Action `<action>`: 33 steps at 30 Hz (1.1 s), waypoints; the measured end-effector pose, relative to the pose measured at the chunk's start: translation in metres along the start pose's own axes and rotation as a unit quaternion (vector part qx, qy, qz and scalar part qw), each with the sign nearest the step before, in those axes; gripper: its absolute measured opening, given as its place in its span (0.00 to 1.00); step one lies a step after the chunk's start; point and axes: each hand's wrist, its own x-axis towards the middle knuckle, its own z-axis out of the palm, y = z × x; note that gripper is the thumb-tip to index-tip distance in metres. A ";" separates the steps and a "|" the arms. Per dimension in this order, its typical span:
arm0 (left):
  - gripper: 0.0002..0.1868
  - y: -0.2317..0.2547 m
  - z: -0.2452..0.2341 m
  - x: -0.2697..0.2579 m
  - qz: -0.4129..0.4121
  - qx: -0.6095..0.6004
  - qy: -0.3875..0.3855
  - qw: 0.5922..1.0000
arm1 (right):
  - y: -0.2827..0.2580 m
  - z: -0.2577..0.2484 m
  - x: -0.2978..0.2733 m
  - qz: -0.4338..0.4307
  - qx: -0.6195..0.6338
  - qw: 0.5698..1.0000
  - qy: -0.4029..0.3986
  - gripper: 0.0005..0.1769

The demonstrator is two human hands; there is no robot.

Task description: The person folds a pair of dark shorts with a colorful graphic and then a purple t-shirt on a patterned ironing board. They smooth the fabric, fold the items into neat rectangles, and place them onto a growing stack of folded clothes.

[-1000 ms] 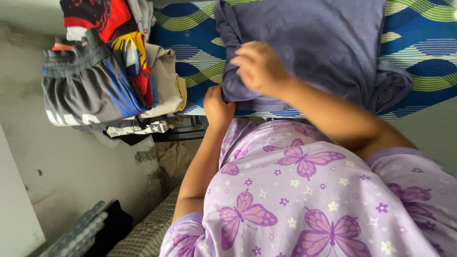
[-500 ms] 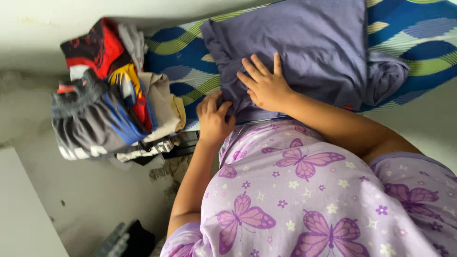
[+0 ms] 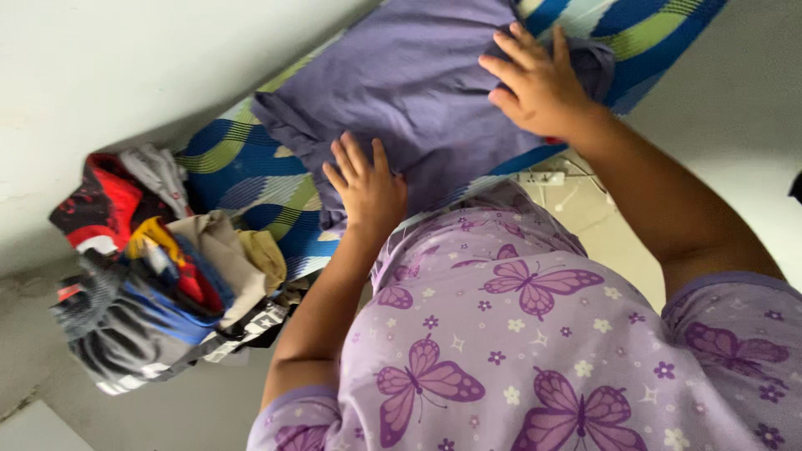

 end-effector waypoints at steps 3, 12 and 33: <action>0.29 0.039 -0.001 0.018 0.096 -0.054 0.021 0.994 | 0.029 -0.018 -0.016 -0.011 0.121 0.993 -0.001 0.19; 0.26 0.198 0.046 0.068 0.255 -0.226 0.071 0.938 | 0.084 -0.058 -0.046 -0.030 -0.064 0.997 -0.023 0.08; 0.08 0.182 0.041 0.022 -0.153 -0.752 0.079 0.636 | 0.032 -0.055 0.072 0.182 0.549 0.808 -0.110 0.09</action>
